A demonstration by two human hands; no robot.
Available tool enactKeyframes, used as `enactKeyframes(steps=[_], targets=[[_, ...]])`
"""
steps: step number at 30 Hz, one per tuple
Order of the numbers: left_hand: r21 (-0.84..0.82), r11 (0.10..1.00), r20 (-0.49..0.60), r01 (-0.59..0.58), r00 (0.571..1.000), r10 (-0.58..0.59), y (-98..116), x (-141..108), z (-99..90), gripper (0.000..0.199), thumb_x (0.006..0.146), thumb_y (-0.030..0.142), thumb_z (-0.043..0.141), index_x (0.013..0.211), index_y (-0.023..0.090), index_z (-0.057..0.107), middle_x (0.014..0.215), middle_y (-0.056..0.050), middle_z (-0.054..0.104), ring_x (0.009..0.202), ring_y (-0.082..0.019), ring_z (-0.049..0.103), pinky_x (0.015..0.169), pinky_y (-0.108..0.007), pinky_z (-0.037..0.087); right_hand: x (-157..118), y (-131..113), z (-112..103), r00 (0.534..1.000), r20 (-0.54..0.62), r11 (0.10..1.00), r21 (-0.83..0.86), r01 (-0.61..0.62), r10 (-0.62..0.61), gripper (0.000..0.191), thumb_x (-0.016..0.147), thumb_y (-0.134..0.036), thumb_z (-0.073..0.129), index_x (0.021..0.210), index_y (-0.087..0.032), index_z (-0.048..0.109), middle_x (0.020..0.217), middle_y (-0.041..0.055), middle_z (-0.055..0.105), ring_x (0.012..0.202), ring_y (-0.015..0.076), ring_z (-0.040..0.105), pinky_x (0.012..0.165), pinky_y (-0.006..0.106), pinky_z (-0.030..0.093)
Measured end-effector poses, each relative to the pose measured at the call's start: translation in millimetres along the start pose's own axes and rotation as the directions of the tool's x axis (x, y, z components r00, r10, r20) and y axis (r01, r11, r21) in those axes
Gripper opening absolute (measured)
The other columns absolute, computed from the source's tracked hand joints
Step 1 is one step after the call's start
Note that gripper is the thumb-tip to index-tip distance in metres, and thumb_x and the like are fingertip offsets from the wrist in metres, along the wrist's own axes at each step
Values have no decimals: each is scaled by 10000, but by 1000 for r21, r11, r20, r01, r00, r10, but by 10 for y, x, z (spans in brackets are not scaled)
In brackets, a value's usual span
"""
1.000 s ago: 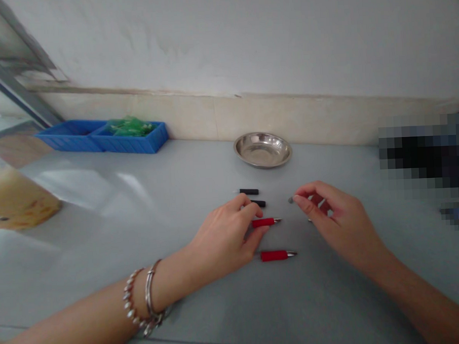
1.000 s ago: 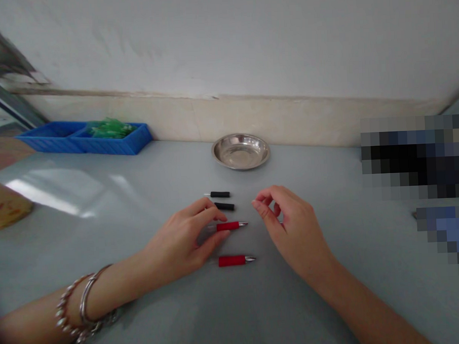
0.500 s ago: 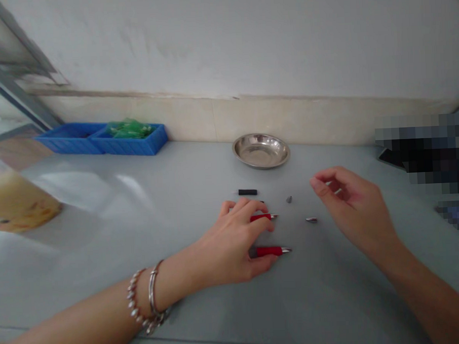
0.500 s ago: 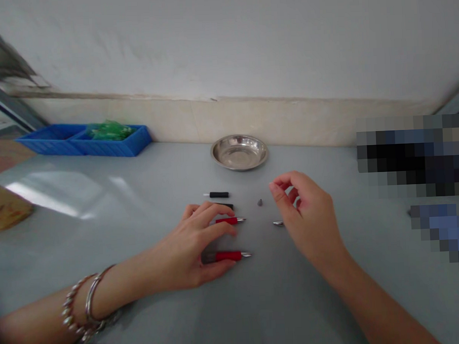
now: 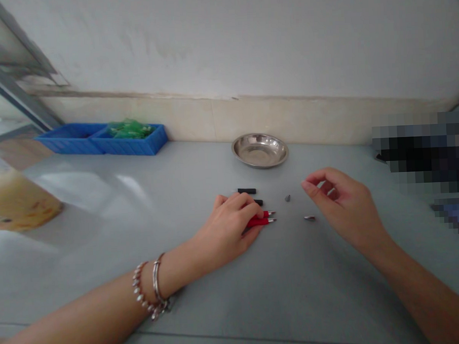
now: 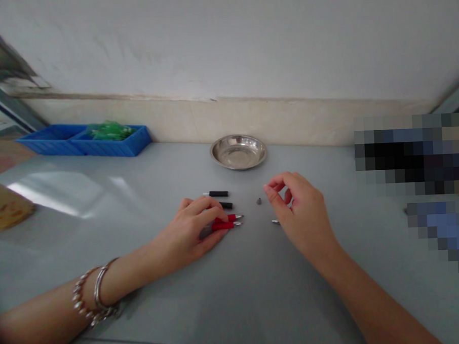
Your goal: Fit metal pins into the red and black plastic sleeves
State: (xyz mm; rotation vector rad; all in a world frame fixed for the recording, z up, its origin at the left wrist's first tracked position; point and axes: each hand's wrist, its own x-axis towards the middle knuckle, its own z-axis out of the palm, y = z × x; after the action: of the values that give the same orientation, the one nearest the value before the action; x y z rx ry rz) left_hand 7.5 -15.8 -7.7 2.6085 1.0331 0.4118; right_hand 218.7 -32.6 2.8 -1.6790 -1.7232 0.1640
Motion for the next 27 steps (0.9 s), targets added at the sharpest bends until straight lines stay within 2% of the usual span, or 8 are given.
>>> enactKeyframes(steps=[2,4,7,10,16,19,23,27], targets=[[19,1000,-6,13,1000,-13,-10,8,6,125,855,251,486,940,198,560,933,-30,561,902,-178,519,757,-313,301,12,43,-2,999,35,999,-47,3,-1,172,803,-346,510,800,-192,586,770,15,575,552,99,468,556,251,385],[38,999,-15,22,1000,-21,-17,13,10,125,852,251,491,943,197,556,941,-32,563,902,-181,522,759,-314,302,23,95,-16,991,131,995,-101,9,5,195,776,-366,540,821,-190,612,791,25,570,547,102,460,560,263,387],[60,998,-17,31,999,-30,-17,17,12,132,853,255,489,951,192,552,949,-39,566,917,-188,522,763,-319,306,28,163,-56,948,314,990,-139,2,43,215,736,-379,583,819,-189,637,766,31,582,568,119,474,560,267,395],[70,997,-17,43,999,-42,-14,20,8,145,848,265,500,963,193,551,965,-41,566,917,-191,525,763,-321,311,22,190,-98,906,416,987,-159,-10,76,171,701,-333,619,793,-192,649,758,29,606,588,128,502,554,258,405],[64,996,-37,63,997,-61,-43,36,0,143,839,273,512,950,194,558,954,-32,570,911,-187,527,768,-321,310,18,168,-110,864,491,981,-192,-20,114,73,664,-190,611,723,-185,654,593,-4,592,492,107,512,466,219,382],[65,996,-33,64,998,-62,-57,38,-1,146,837,272,511,952,195,558,955,-33,573,919,-191,522,768,-325,305,12,186,-88,864,493,979,-202,3,99,57,667,-177,600,681,-188,654,527,-17,576,466,105,515,447,212,371],[58,996,-27,63,998,-62,-48,40,-23,158,847,295,494,953,195,554,954,-36,577,937,-199,511,777,-339,301,7,218,-72,868,488,977,-212,24,85,60,676,-179,600,658,-194,656,537,-10,600,481,120,543,463,226,387],[60,993,-80,106,992,-101,-65,66,-59,156,859,252,462,974,191,548,982,-40,577,946,-203,512,768,-346,301,8,197,-85,846,518,975,-223,-8,126,92,692,-162,570,672,-185,657,588,7,636,537,140,582,511,246,422]])
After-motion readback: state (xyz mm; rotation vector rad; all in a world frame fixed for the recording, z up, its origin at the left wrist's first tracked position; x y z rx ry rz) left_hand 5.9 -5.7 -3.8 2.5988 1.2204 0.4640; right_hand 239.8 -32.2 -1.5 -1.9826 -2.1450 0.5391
